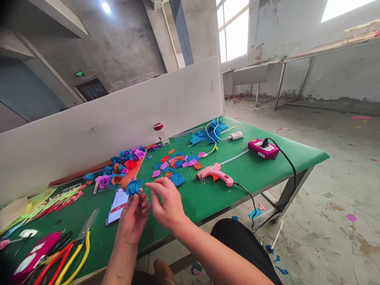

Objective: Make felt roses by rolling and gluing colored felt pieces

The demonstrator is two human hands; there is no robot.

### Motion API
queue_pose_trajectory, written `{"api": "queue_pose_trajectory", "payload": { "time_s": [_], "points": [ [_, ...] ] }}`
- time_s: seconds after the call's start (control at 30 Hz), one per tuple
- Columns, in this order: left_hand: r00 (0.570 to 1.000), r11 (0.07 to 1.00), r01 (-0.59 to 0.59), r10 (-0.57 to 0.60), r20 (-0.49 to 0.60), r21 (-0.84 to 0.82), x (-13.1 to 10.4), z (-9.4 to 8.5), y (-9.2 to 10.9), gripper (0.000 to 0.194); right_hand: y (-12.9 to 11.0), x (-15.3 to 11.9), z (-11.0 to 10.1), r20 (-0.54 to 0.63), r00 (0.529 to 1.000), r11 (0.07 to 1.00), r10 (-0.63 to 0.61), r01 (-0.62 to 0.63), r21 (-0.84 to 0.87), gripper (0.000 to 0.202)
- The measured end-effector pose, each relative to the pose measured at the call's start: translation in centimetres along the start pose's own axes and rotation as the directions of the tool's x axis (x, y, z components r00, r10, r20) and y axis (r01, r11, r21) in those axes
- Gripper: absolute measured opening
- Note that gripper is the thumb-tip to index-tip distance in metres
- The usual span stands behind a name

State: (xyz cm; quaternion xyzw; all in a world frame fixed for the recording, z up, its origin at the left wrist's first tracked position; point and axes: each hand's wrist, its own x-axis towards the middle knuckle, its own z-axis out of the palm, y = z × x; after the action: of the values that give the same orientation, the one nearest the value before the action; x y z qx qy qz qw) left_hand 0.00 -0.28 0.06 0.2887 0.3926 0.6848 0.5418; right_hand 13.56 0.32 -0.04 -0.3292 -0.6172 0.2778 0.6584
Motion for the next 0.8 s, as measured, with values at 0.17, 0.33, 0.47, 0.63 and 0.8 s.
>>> {"api": "queue_pose_trajectory", "payload": {
  "time_s": [0.17, 0.33, 0.47, 0.63, 0.8],
  "points": [
    [0.996, 0.993, -0.083, 0.082, 0.015, 0.088, -0.4, 0.0, -0.1, 0.038, -0.7, -0.7, 0.2, 0.043, 0.992, 0.99, -0.119, 0.122, -0.073, 0.032],
    [0.927, 0.875, -0.364, 0.375, 0.03, 0.318, -0.5, -1.0, 0.3, 0.034, 0.2, 0.0, -0.3, -0.035, 0.999, 0.999, 0.026, -0.024, 0.046, 0.027],
    [0.861, 0.764, -0.457, 0.508, 0.012, 0.456, -0.7, -1.9, 0.8, 0.029, 0.5, 0.4, -1.0, -0.033, 0.994, 0.991, 0.109, -0.105, 0.087, 0.027],
    [0.852, 0.778, -0.473, 0.523, -0.01, 0.413, -0.8, -2.4, 1.0, 0.043, 0.8, 0.7, -1.8, -0.061, 0.989, 0.989, 0.136, -0.132, 0.066, 0.023],
    [0.861, 0.761, -0.461, 0.508, 0.022, 0.456, -1.0, -2.2, 0.9, 0.028, 1.8, 0.8, -2.0, -0.064, 0.978, 0.98, 0.198, -0.195, 0.039, 0.022]
  ]
}}
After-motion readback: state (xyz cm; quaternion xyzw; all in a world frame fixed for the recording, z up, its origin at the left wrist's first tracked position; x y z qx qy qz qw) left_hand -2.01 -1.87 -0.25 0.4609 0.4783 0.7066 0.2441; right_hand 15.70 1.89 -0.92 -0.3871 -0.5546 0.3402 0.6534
